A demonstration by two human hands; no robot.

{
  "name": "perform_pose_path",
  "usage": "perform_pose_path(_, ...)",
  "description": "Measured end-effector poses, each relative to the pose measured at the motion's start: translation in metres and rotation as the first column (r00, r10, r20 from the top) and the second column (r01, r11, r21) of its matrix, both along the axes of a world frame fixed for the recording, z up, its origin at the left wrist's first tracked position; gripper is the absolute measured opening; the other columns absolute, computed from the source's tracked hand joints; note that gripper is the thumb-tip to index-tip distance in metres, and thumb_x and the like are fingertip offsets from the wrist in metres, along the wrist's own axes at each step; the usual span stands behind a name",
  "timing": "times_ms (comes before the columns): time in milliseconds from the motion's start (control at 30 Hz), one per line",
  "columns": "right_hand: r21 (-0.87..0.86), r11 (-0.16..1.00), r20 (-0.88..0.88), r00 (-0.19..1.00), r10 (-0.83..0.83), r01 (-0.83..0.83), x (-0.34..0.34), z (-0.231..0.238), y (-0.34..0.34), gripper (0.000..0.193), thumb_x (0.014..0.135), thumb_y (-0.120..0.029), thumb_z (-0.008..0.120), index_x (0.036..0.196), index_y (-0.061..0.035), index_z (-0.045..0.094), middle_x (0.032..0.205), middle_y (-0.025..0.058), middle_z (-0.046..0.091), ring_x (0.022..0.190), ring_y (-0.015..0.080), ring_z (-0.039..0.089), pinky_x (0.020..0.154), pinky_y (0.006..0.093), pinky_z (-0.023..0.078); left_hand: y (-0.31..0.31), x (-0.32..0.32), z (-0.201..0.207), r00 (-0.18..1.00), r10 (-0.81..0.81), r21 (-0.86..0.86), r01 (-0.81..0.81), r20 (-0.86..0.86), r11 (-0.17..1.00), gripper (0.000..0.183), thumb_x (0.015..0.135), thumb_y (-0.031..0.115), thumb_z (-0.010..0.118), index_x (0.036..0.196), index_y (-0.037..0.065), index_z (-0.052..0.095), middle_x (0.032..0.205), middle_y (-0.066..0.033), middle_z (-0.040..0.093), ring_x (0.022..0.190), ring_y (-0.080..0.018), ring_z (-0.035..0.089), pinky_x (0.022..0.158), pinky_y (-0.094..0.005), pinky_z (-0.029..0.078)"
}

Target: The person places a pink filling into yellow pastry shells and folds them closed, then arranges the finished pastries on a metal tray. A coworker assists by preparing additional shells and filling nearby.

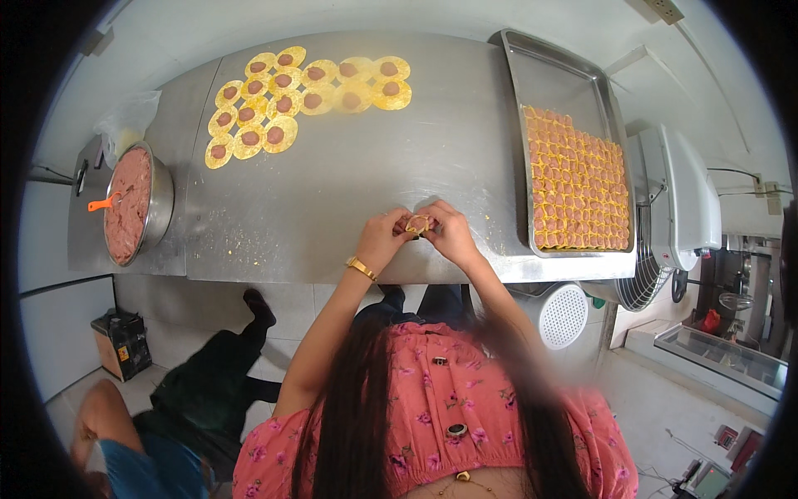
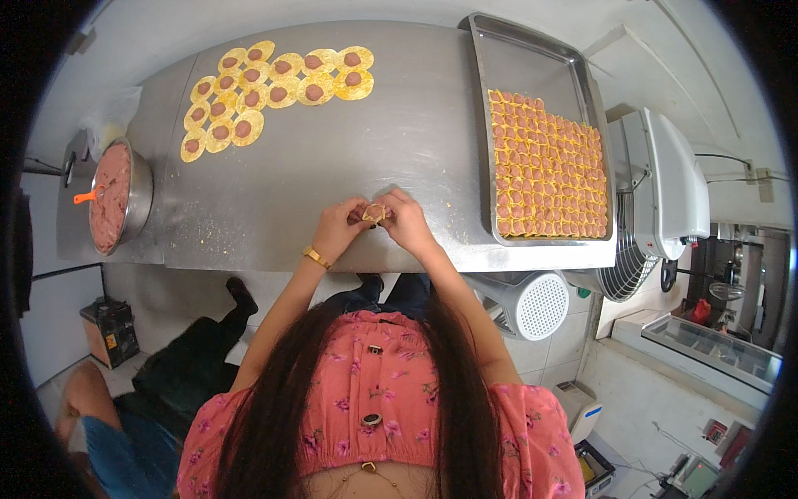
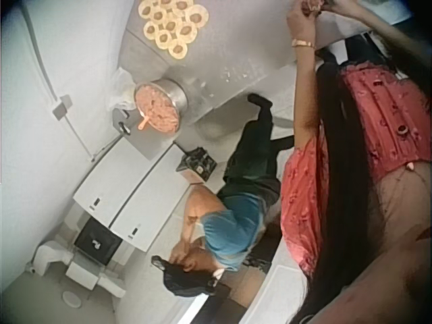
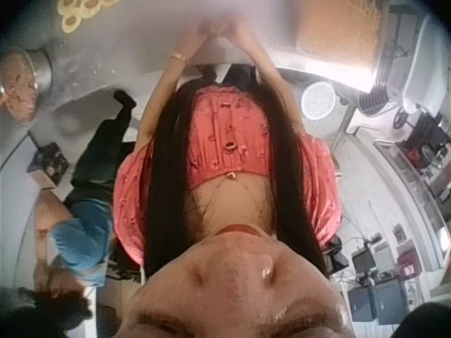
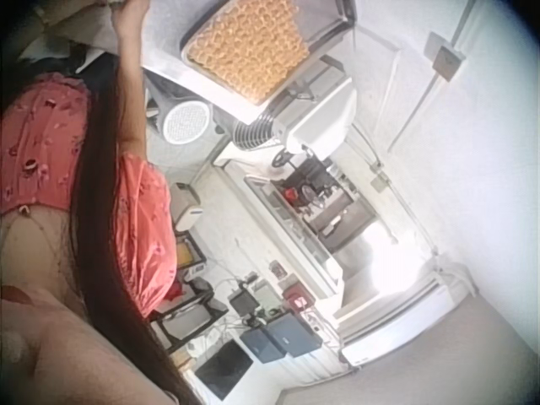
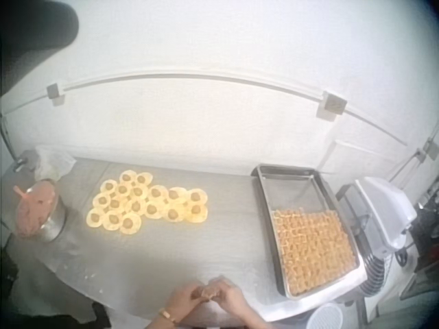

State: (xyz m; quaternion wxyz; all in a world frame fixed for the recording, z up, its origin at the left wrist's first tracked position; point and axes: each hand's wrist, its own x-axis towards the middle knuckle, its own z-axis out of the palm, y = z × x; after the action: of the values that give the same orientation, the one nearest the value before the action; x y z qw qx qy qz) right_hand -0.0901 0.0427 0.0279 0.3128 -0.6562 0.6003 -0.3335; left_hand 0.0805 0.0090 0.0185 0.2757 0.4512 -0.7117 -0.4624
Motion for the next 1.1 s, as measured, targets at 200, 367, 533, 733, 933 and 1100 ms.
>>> perform_pose_path(200,-0.059,0.998,-0.024,1.000,-0.005,0.003,-0.002,-0.001,-0.004,0.034,0.065,0.009,0.068,0.097,-0.0021,0.064,0.092,0.0094,0.060,0.079,0.0242,0.063,0.067,0.0312,0.052,-0.003,0.000,-0.001,1.000,0.004,0.107,-0.003,-0.011,0.994,0.026,0.071,0.008,0.075,0.093,0.003,0.062,0.078,-0.0099,0.068,0.070,-0.0192,0.067,0.066,-0.0289,0.054)
perform_pose_path(367,-0.057,0.997,-0.085,0.995,0.050,-0.055,0.000,0.000,-0.007,0.040,0.064,0.010,0.068,0.102,-0.0024,0.062,0.097,0.0095,0.060,0.079,0.0252,0.063,0.068,0.0314,0.052,-0.004,-0.002,-0.002,0.999,0.027,0.097,-0.029,0.018,0.995,0.024,0.071,0.011,0.076,0.090,0.004,0.062,0.077,-0.0097,0.068,0.069,-0.0191,0.068,0.064,-0.0286,0.053)
perform_pose_path(533,0.023,1.000,-0.067,0.998,0.014,-0.012,-0.004,0.004,-0.008,0.039,0.064,0.009,0.069,0.101,-0.0018,0.062,0.097,0.0103,0.060,0.078,0.0261,0.063,0.067,0.0318,0.053,-0.006,-0.002,-0.002,0.991,-0.006,-0.024,0.009,0.137,1.000,0.026,0.071,0.015,0.077,0.089,0.005,0.062,0.075,-0.0084,0.067,0.067,-0.0200,0.067,0.061,-0.0315,0.052)
perform_pose_path(733,-0.093,0.993,-0.128,0.990,0.064,-0.077,-0.001,0.003,-0.014,0.040,0.064,0.008,0.069,0.102,-0.0018,0.062,0.096,0.0111,0.060,0.076,0.0262,0.062,0.065,0.0322,0.052,-0.008,-0.002,-0.002,0.975,-0.006,-0.123,0.034,0.221,0.992,0.027,0.073,0.022,0.075,0.090,0.009,0.060,0.072,-0.0064,0.065,0.066,-0.0226,0.065,0.060,-0.0341,0.050)
perform_pose_path(933,0.004,1.000,-0.105,0.994,0.005,-0.004,-0.002,0.008,-0.012,0.032,0.065,0.008,0.067,0.095,-0.0020,0.064,0.089,0.0122,0.060,0.078,0.0292,0.062,0.065,0.0350,0.051,-0.009,-0.001,0.000,0.986,0.014,-0.164,0.013,0.165,0.986,0.024,0.076,0.022,0.073,0.086,0.006,0.059,0.074,-0.0084,0.065,0.067,-0.0253,0.065,0.060,-0.0346,0.050)
perform_pose_path(1100,-0.044,0.998,-0.072,0.997,0.040,-0.043,0.001,0.010,-0.017,0.032,0.066,0.006,0.066,0.095,-0.0040,0.064,0.089,0.0129,0.059,0.082,0.0331,0.061,0.068,0.0394,0.050,-0.012,-0.002,-0.005,0.988,-0.030,-0.124,0.049,0.151,0.991,0.021,0.077,0.018,0.072,0.089,0.006,0.060,0.076,-0.0082,0.066,0.068,-0.0244,0.065,0.062,-0.0333,0.051)
